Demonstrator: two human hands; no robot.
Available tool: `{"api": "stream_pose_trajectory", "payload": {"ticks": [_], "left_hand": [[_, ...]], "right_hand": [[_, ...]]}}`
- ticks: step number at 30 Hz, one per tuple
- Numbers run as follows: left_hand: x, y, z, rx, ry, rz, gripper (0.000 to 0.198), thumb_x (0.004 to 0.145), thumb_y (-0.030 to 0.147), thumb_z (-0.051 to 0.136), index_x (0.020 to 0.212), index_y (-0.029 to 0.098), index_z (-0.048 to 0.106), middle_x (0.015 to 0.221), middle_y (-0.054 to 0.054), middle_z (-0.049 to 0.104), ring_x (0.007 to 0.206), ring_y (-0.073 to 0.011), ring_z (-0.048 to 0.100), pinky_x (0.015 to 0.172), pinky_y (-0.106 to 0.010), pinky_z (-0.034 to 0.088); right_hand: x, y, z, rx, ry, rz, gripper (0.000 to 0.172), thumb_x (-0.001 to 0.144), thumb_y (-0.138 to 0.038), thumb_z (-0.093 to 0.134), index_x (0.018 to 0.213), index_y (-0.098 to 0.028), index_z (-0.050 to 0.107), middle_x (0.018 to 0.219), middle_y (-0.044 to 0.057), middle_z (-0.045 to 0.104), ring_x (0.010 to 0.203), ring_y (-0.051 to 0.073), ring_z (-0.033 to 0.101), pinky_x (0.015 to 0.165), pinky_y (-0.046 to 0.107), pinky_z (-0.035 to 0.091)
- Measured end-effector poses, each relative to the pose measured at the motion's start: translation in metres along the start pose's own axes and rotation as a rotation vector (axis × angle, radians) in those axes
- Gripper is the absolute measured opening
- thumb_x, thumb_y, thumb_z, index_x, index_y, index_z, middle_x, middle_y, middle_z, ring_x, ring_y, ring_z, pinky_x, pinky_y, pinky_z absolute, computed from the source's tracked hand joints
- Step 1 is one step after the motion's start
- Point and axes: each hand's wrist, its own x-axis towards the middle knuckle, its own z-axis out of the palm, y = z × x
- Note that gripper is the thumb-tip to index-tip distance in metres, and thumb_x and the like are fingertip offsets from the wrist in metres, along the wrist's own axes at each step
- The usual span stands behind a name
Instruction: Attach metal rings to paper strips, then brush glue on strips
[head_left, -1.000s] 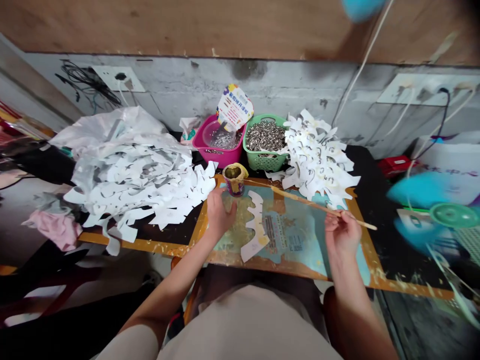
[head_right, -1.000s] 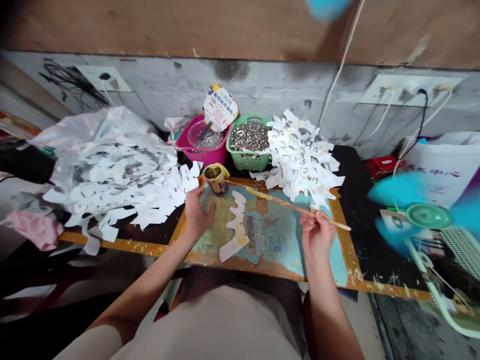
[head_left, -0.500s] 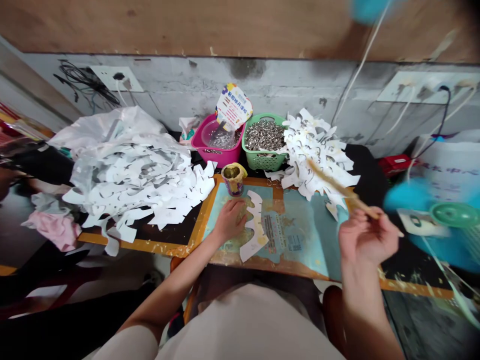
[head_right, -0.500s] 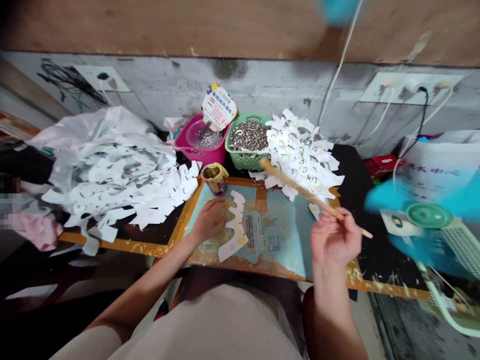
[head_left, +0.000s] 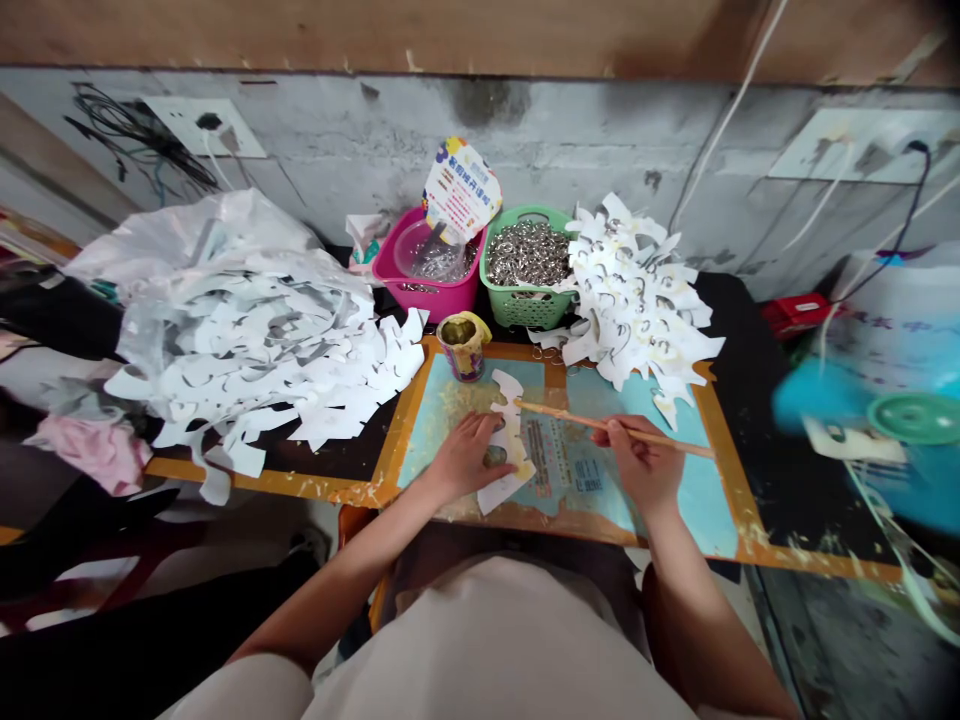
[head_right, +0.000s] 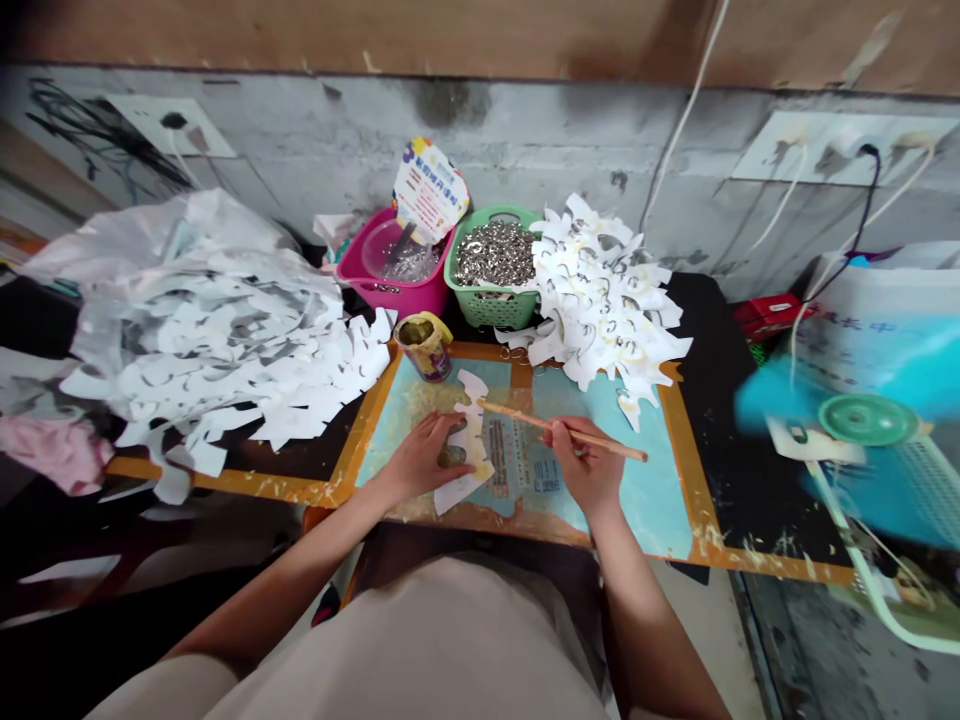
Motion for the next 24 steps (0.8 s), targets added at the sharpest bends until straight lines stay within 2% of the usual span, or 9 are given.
{"api": "stream_pose_trajectory", "payload": {"ticks": [2, 4, 8, 11, 13, 16, 20, 24], "left_hand": [[-0.001, 0.001, -0.003, -0.013, 0.022, 0.025, 0.056, 0.085, 0.046, 0.067, 0.128, 0.019, 0.044, 0.129, -0.017, 0.06, 0.125, -0.0335, 0.054, 0.109, -0.054, 0.044], [0.0, 0.002, -0.007, -0.032, 0.038, 0.07, 0.043, 0.092, 0.036, 0.058, 0.128, 0.018, 0.043, 0.126, -0.017, 0.06, 0.123, -0.0319, 0.055, 0.104, -0.051, 0.048], [0.004, -0.001, -0.009, -0.046, 0.06, 0.124, 0.033, 0.092, 0.017, 0.045, 0.125, 0.018, 0.042, 0.12, -0.017, 0.063, 0.116, -0.0294, 0.06, 0.099, -0.05, 0.051], [0.009, -0.006, -0.004, -0.047, 0.099, 0.102, 0.032, 0.091, 0.012, 0.042, 0.123, 0.021, 0.041, 0.119, -0.015, 0.066, 0.116, -0.0275, 0.062, 0.097, -0.049, 0.053], [0.01, -0.009, 0.0, -0.054, 0.107, 0.087, 0.036, 0.09, 0.011, 0.043, 0.124, 0.022, 0.039, 0.119, -0.013, 0.067, 0.115, -0.0265, 0.064, 0.095, -0.048, 0.055], [0.011, -0.01, 0.004, -0.056, 0.103, 0.054, 0.041, 0.088, 0.011, 0.047, 0.126, 0.022, 0.036, 0.118, -0.013, 0.069, 0.114, -0.0276, 0.066, 0.093, -0.049, 0.056], [0.01, -0.011, 0.005, -0.049, 0.108, 0.044, 0.043, 0.087, 0.013, 0.048, 0.127, 0.021, 0.035, 0.119, -0.014, 0.069, 0.117, -0.0292, 0.065, 0.093, -0.05, 0.056], [0.01, -0.012, 0.006, -0.055, 0.109, 0.041, 0.044, 0.087, 0.014, 0.049, 0.128, 0.021, 0.035, 0.119, -0.012, 0.069, 0.119, -0.0283, 0.064, 0.095, -0.05, 0.056]], "right_hand": [[0.002, 0.0, -0.001, -0.04, -0.047, -0.02, 0.02, 0.089, -0.037, 0.065, 0.085, -0.018, 0.071, 0.066, 0.003, 0.073, 0.057, 0.018, 0.071, 0.051, 0.025, 0.058], [0.004, -0.002, -0.002, -0.036, -0.041, -0.036, 0.021, 0.09, -0.037, 0.064, 0.082, -0.018, 0.071, 0.062, 0.002, 0.071, 0.053, 0.017, 0.069, 0.049, 0.025, 0.057], [0.01, -0.008, -0.002, -0.027, -0.049, -0.08, 0.019, 0.09, -0.036, 0.064, 0.084, -0.019, 0.072, 0.065, 0.002, 0.072, 0.056, 0.017, 0.071, 0.052, 0.025, 0.057], [0.014, -0.013, -0.001, -0.015, -0.143, -0.067, 0.019, 0.089, -0.035, 0.065, 0.082, -0.019, 0.072, 0.061, 0.001, 0.071, 0.052, 0.016, 0.068, 0.047, 0.023, 0.055], [0.016, -0.015, -0.001, 0.015, -0.123, -0.063, 0.02, 0.089, -0.034, 0.064, 0.079, -0.019, 0.071, 0.059, 0.0, 0.069, 0.048, 0.015, 0.067, 0.045, 0.023, 0.054], [0.019, -0.016, -0.002, 0.017, -0.096, -0.091, 0.016, 0.088, -0.033, 0.065, 0.081, -0.02, 0.072, 0.062, 0.001, 0.071, 0.053, 0.015, 0.069, 0.049, 0.023, 0.056], [0.023, -0.018, -0.002, 0.043, -0.216, -0.069, 0.018, 0.087, -0.033, 0.066, 0.078, -0.019, 0.073, 0.061, 0.001, 0.07, 0.049, 0.015, 0.067, 0.046, 0.023, 0.056], [0.024, -0.02, -0.001, 0.05, -0.152, -0.078, 0.017, 0.087, -0.032, 0.066, 0.078, -0.019, 0.072, 0.061, 0.001, 0.07, 0.05, 0.015, 0.068, 0.048, 0.022, 0.057]]}}
